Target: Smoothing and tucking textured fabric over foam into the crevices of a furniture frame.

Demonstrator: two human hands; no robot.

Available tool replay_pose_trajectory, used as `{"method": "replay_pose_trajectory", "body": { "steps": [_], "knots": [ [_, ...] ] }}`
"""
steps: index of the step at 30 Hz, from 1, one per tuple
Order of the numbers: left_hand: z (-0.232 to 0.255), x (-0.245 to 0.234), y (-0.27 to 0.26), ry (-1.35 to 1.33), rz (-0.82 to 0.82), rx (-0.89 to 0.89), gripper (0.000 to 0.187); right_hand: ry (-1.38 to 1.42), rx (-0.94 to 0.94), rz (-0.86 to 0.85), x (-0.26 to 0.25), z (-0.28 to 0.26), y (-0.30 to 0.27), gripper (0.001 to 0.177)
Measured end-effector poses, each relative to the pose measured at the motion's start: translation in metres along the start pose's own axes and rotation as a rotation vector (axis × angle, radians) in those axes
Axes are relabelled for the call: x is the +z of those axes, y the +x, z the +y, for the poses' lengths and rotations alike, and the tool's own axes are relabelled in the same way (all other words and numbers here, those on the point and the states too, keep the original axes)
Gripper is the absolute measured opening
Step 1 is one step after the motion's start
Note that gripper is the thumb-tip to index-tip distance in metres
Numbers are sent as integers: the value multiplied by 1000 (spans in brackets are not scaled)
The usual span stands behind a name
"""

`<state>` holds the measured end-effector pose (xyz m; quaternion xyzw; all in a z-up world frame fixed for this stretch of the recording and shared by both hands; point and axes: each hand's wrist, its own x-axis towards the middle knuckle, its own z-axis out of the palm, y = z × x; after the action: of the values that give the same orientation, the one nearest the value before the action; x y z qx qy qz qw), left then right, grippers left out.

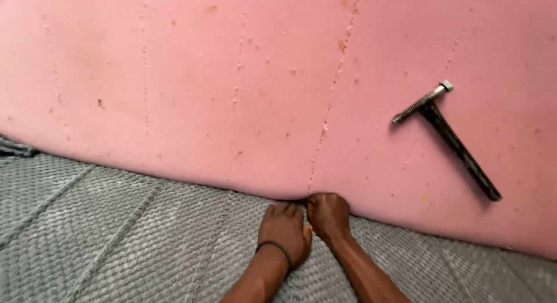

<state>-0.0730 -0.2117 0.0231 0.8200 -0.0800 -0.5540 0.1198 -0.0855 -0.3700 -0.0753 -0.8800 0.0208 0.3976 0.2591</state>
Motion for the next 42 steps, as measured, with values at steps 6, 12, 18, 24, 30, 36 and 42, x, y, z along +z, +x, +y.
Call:
{"method": "replay_pose_trajectory", "body": {
  "steps": [6, 12, 18, 24, 30, 36, 42],
  "knots": [
    [6, 6, 7, 51, -97, -35, 63, 34, -32, 29, 1, 0, -2, 14],
    [14, -23, 12, 27, -265, -79, 76, 63, 1, -33, 15, 15, 11, 20],
    [6, -26, 42, 25, -357, -88, 70, 142, -6, -159, -6, 4, 3, 25],
    [-1, -36, 78, 35, -361, 1, 72, 223, -2, -416, -146, -77, -47, 38],
    [-2, -26, 94, 23, -362, 56, 75, 295, -41, -553, -86, -22, -32, 60],
    [-27, -9, 93, -22, -326, 44, 79, 329, 6, -688, -65, 20, 1, 69],
    [-9, -5, 34, 102, -106, 138, 70, -87, 53, -579, -64, -30, -6, 79]
  ]
}}
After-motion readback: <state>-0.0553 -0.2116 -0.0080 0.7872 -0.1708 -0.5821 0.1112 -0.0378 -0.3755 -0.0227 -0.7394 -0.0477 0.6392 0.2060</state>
